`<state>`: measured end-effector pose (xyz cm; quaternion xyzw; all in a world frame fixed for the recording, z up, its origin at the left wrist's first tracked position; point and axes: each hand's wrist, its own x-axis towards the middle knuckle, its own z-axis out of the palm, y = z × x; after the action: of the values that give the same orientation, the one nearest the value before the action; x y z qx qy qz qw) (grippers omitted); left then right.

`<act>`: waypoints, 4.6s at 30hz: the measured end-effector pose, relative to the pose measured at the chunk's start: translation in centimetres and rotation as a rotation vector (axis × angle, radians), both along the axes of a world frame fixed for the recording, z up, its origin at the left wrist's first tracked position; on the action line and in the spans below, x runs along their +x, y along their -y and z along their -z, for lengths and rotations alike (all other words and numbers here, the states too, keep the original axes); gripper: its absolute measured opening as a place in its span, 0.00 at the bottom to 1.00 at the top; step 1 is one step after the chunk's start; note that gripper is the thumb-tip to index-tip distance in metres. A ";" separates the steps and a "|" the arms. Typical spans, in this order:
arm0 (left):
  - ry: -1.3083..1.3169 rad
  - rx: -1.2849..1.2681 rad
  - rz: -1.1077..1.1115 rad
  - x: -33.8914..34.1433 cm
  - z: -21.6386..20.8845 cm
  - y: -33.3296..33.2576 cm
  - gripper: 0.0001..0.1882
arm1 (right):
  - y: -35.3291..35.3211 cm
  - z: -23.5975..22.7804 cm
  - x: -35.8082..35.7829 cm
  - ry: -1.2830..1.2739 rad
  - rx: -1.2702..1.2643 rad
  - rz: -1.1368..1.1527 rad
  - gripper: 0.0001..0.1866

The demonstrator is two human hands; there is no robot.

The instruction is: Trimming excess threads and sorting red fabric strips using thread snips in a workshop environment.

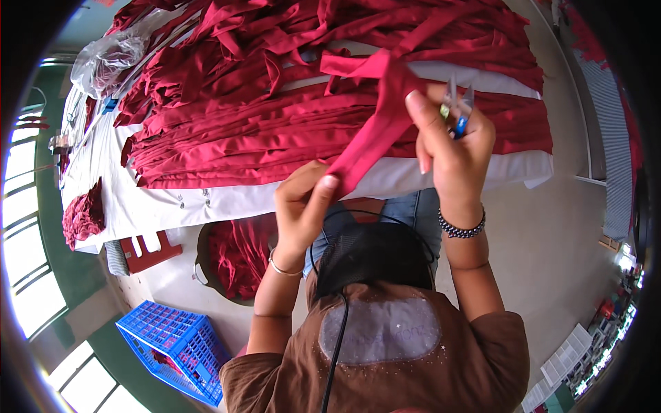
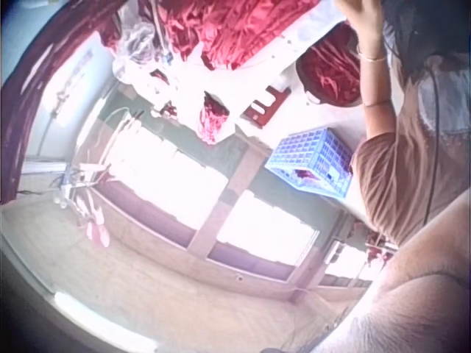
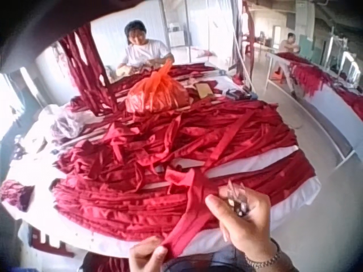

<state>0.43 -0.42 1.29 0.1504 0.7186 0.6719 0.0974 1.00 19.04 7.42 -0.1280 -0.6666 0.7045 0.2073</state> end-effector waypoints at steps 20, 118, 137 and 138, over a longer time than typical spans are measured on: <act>0.447 0.229 0.317 3.2 -0.5 7.6 0.18 | -4.2 -1.2 1.5 -0.218 -0.034 0.240 0.09; -0.271 -0.188 0.126 0.9 -4.6 -0.6 0.11 | -1.3 -1.3 4.4 0.045 0.741 -0.633 0.13; -0.428 -0.295 0.141 1.6 -4.2 -1.2 0.11 | -2.0 -1.3 5.6 0.057 0.859 -0.644 0.16; -0.427 -0.296 0.144 1.7 -4.4 -1.3 0.11 | -2.0 -1.5 5.6 0.060 0.857 -0.643 0.16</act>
<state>2.15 0.89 5.64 0.3234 0.8008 0.5040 0.0122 6.62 21.03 8.95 0.1586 -0.9056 0.3933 -0.0043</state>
